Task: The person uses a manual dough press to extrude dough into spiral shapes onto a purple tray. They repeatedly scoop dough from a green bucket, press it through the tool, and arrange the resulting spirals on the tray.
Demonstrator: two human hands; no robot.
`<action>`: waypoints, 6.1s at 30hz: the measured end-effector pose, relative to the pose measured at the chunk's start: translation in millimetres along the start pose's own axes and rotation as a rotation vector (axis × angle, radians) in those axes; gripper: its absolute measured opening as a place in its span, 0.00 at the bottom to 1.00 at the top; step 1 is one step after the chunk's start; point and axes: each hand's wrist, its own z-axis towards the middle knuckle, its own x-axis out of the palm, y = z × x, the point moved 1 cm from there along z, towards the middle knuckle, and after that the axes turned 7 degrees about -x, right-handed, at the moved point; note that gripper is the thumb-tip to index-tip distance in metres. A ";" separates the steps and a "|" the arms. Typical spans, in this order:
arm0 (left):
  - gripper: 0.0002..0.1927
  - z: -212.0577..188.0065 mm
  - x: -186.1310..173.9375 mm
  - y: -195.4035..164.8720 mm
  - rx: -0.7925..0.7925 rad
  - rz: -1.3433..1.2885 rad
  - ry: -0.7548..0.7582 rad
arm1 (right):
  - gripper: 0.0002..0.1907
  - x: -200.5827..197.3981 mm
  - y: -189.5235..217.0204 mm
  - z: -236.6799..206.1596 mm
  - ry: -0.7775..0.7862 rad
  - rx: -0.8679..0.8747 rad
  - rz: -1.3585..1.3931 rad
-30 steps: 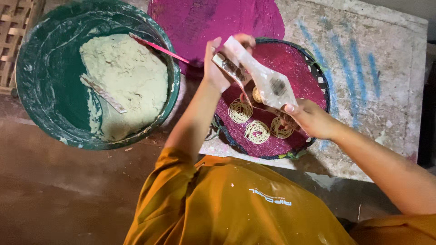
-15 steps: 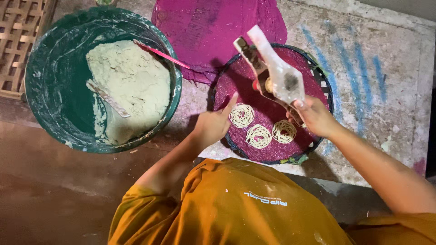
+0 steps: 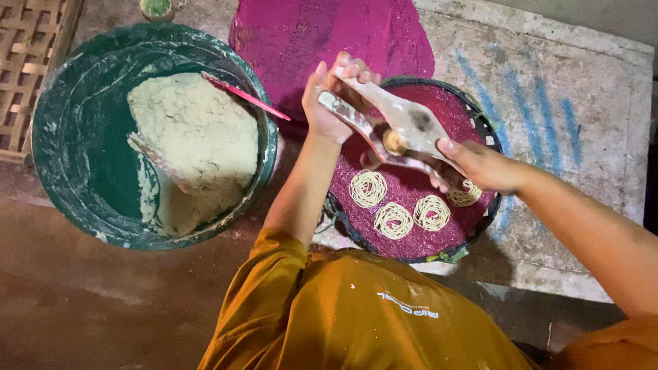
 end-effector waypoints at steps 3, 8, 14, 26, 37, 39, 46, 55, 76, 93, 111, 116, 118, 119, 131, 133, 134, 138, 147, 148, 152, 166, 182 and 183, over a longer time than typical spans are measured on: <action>0.13 12.5 -17.1 -20.1 0.013 -0.034 0.060 | 0.47 8.6 14.2 22.0 -0.125 -0.055 -0.124; 0.12 4.5 -37.1 -20.5 0.017 -0.074 0.002 | 0.47 16.5 28.8 30.1 -0.079 0.016 -0.126; 0.11 22.6 -36.7 -21.0 0.063 -0.110 -0.040 | 0.42 1.0 46.0 27.6 -0.219 -0.036 -0.202; 0.11 34.8 -21.7 -18.0 0.090 -0.056 -0.074 | 0.37 -5.6 43.8 29.9 -0.270 -0.036 -0.163; 0.39 -13.9 -71.7 -2.5 -0.779 1.109 -0.766 | 0.34 -2.8 16.6 32.3 -0.344 -0.159 0.023; 0.36 -29.3 -72.5 0.4 -0.614 1.382 -0.664 | 0.34 -0.9 6.0 34.2 -0.410 -0.206 0.056; 0.35 -79.1 3.8 -12.7 -0.555 2.214 -0.552 | 0.35 -8.3 -36.0 7.1 -0.457 -0.284 0.239; 0.32 -27.3 36.6 77.5 -0.237 -0.094 -0.129 | 0.35 32.8 -50.7 -90.9 -0.054 0.101 0.435; 0.26 2.1 5.5 105.7 -0.154 -0.006 -0.131 | 0.36 51.1 -21.9 -102.9 -0.464 -0.031 -0.104; 0.43 -8.0 5.1 117.3 -0.787 0.825 -0.427 | 0.28 27.9 -46.8 -104.4 -0.496 -0.124 -0.018; 0.26 17.6 1.1 153.0 -0.388 0.112 -0.403 | 0.37 -8.0 -115.7 -114.6 -0.359 0.057 0.165; 0.30 64.9 -7.8 186.1 -0.241 -0.168 -0.298 | 0.35 -29.5 -88.2 -117.2 -0.535 0.066 -0.042; 0.31 73.7 -15.2 184.0 -0.214 -0.150 -0.300 | 0.31 -27.7 -76.5 -110.3 -0.621 0.035 -0.187; 0.31 74.0 -18.7 182.1 -0.200 -0.141 -0.301 | 0.31 -26.3 -72.3 -108.7 -0.662 0.019 -0.260; 0.28 88.9 -14.1 191.7 -0.093 -0.015 -0.496 | 0.33 -37.2 -65.0 -110.5 -0.713 -0.125 -0.309; 0.26 86.6 -15.2 187.2 -0.114 -0.027 -0.516 | 0.34 -32.4 -65.1 -108.9 -0.635 -0.027 -0.220; 0.26 83.3 -16.1 186.1 -0.124 -0.033 -0.528 | 0.34 -29.1 -65.3 -108.3 -0.591 0.021 -0.175; 0.23 78.0 -15.4 204.5 -0.113 -0.086 -0.620 | 0.31 -39.1 -68.0 -119.5 -0.605 0.104 -0.207; 0.31 85.8 -4.1 193.6 -0.591 0.310 -0.716 | 0.28 -46.5 -86.2 -122.5 -0.711 -0.073 -0.119; 0.32 76.2 -6.1 196.7 -0.761 0.600 -0.670 | 0.29 -45.6 -89.6 -124.4 -0.710 -0.101 -0.093; 0.51 49.2 -22.3 211.9 -1.163 0.859 -0.480 | 0.29 -43.2 -105.1 -127.6 -0.768 -0.150 -0.117; 0.29 -18.7 66.8 143.5 -0.063 2.436 0.296 | 0.21 -8.9 -51.5 -152.3 -0.892 -0.391 -0.261; 0.13 -222.6 335.7 -48.2 -1.347 2.057 0.162 | 0.22 157.8 233.5 -163.9 0.350 -1.174 -0.529; 0.13 -239.7 333.1 -60.5 -1.097 2.095 0.186 | 0.22 174.7 233.3 -156.6 0.408 -1.133 -0.457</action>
